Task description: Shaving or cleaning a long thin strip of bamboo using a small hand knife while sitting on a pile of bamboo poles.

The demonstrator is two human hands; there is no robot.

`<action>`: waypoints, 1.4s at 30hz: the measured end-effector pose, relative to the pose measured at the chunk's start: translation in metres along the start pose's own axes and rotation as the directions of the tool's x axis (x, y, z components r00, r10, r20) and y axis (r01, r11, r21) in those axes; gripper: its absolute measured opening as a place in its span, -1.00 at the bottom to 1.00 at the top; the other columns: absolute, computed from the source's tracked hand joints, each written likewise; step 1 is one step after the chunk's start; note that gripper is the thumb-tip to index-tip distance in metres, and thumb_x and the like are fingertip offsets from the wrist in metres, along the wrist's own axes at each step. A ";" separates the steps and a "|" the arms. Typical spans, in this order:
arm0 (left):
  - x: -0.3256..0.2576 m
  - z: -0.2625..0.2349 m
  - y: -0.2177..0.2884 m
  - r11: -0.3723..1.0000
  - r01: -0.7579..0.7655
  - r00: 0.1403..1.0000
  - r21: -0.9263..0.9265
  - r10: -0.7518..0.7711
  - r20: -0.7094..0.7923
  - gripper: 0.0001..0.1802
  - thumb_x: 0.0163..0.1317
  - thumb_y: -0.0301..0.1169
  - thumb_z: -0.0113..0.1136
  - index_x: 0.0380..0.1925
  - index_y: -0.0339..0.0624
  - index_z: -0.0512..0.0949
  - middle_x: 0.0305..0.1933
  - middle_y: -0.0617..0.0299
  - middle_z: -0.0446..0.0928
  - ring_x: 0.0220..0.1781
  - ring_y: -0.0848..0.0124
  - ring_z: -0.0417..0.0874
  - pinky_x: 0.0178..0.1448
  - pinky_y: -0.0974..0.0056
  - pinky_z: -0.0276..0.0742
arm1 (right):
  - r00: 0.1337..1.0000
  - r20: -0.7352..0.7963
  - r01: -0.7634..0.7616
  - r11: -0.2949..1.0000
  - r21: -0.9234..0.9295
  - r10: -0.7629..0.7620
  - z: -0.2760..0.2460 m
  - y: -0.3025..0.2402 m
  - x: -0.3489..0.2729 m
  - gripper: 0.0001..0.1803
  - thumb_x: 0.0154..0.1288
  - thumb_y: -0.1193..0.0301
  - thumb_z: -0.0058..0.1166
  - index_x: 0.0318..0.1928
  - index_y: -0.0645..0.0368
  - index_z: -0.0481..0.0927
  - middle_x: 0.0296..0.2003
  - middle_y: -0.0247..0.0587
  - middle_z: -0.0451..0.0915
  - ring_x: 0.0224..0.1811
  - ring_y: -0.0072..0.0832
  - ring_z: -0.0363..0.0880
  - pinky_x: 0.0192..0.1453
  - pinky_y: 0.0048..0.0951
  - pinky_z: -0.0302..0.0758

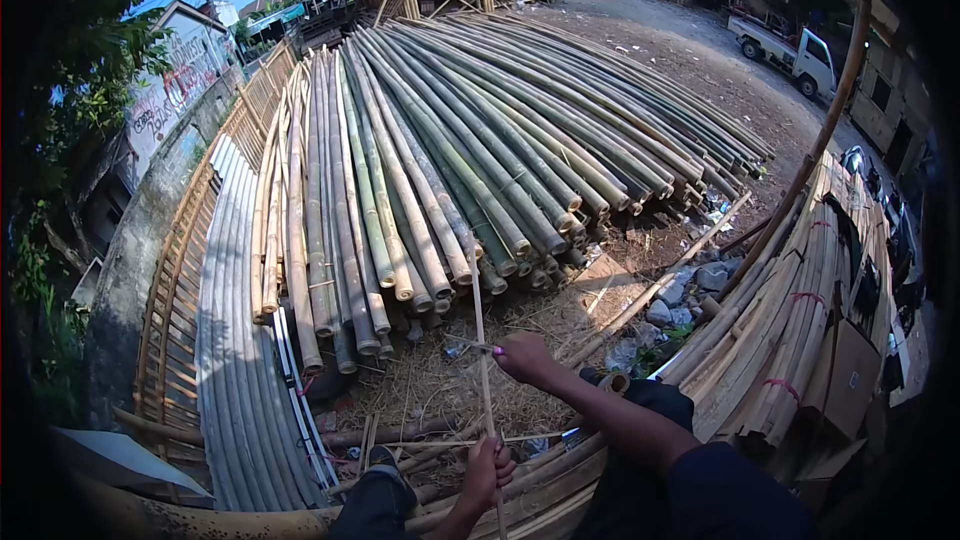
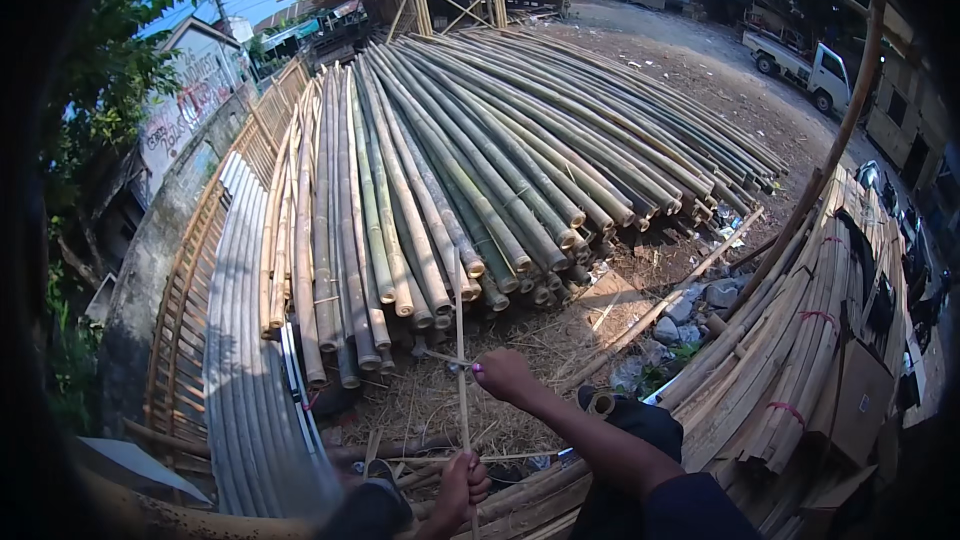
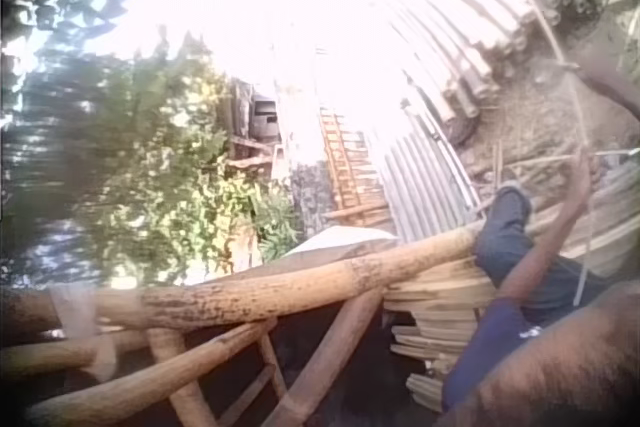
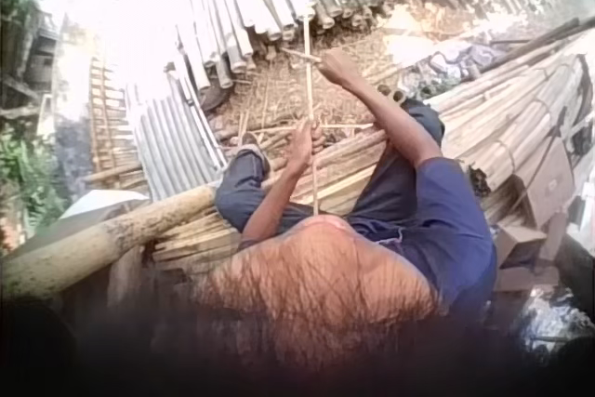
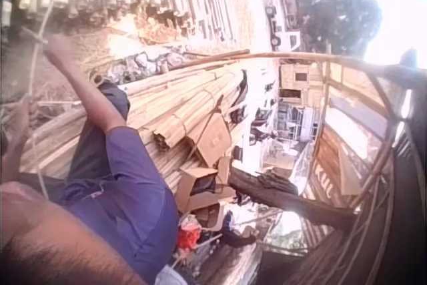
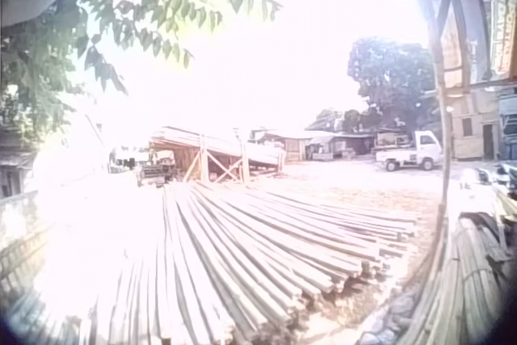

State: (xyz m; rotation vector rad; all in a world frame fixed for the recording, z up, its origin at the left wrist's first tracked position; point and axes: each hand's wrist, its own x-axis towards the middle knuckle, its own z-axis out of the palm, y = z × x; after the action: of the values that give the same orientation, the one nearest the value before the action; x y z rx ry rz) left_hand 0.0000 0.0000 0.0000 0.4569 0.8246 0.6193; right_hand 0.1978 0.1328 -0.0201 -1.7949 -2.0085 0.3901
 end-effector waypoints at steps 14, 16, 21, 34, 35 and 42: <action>-0.004 0.009 0.018 0.992 -0.050 0.994 0.117 0.060 -0.087 -0.75 0.32 -0.31 -0.01 -0.47 -0.04 0.16 -0.70 0.48 0.07 -0.78 0.69 0.05 -0.76 0.49 -0.11 | 0.997 -0.002 0.078 0.996 0.040 -0.078 0.007 -0.020 -0.018 -0.73 0.06 0.25 -0.02 -0.58 0.18 0.56 -0.58 0.03 0.54 -0.46 -0.02 0.56 -0.34 -0.02 0.47; -0.010 0.020 0.002 0.994 -0.002 1.000 0.110 0.005 -0.026 -0.74 0.32 -0.32 0.01 -0.47 -0.04 0.16 -0.70 0.48 0.07 -0.78 0.69 0.05 -0.76 0.50 -0.11 | 0.970 -0.108 -0.219 0.976 0.015 0.219 -0.010 0.026 0.007 -0.69 0.10 0.24 -0.05 -0.58 0.21 0.57 -0.57 0.05 0.54 -0.45 0.00 0.55 -0.32 0.00 0.48; -0.001 -0.008 0.011 0.998 0.027 0.999 0.054 -0.029 0.032 -0.73 0.30 -0.34 0.06 -0.47 0.00 0.17 -0.69 0.50 0.08 -0.78 0.70 0.04 -0.75 0.52 -0.12 | 0.960 0.206 0.193 0.981 0.002 -0.189 -0.012 -0.024 -0.015 -0.75 0.09 0.24 0.00 -0.54 0.14 0.54 -0.60 0.01 0.52 -0.48 -0.01 0.53 -0.39 -0.02 0.43; -0.001 0.012 0.017 0.998 -0.021 1.000 0.062 0.022 -0.015 -0.73 0.27 -0.44 0.04 -0.49 0.03 0.15 -0.71 0.48 0.06 -0.80 0.71 -0.02 -0.79 0.51 -0.17 | 0.955 0.122 0.271 0.963 0.002 -0.269 -0.010 -0.021 -0.020 -0.76 0.02 0.27 0.03 -0.62 0.15 0.58 -0.65 0.00 0.52 -0.53 -0.03 0.55 -0.42 -0.08 0.49; 0.001 0.009 0.018 0.998 -0.008 1.000 0.066 0.009 -0.011 -0.73 0.27 -0.44 0.04 -0.49 0.03 0.15 -0.71 0.48 0.06 -0.80 0.71 -0.02 -0.79 0.51 -0.17 | 0.917 0.199 0.344 0.938 0.046 -0.346 -0.013 -0.041 -0.031 -0.76 -0.02 0.28 0.04 -0.63 0.18 0.54 -0.69 0.01 0.48 -0.56 -0.01 0.54 -0.47 -0.07 0.45; -0.008 0.020 0.011 0.991 -0.061 0.998 0.119 0.064 -0.020 -0.74 0.32 -0.32 -0.02 -0.51 0.02 0.16 -0.75 0.48 -0.01 -0.82 0.68 -0.07 -0.80 0.49 -0.23 | 0.993 -0.116 -0.032 0.999 0.032 0.035 0.002 0.026 -0.001 -0.73 0.06 0.27 0.01 -0.64 0.18 0.52 -0.62 -0.03 0.52 -0.51 -0.07 0.52 -0.39 -0.09 0.44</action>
State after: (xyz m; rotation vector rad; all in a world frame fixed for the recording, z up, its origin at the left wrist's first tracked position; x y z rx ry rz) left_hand 0.0079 -0.0002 0.0225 0.5859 0.8751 0.6370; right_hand 0.2195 0.1352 -0.0338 -1.7923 -1.8852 0.3161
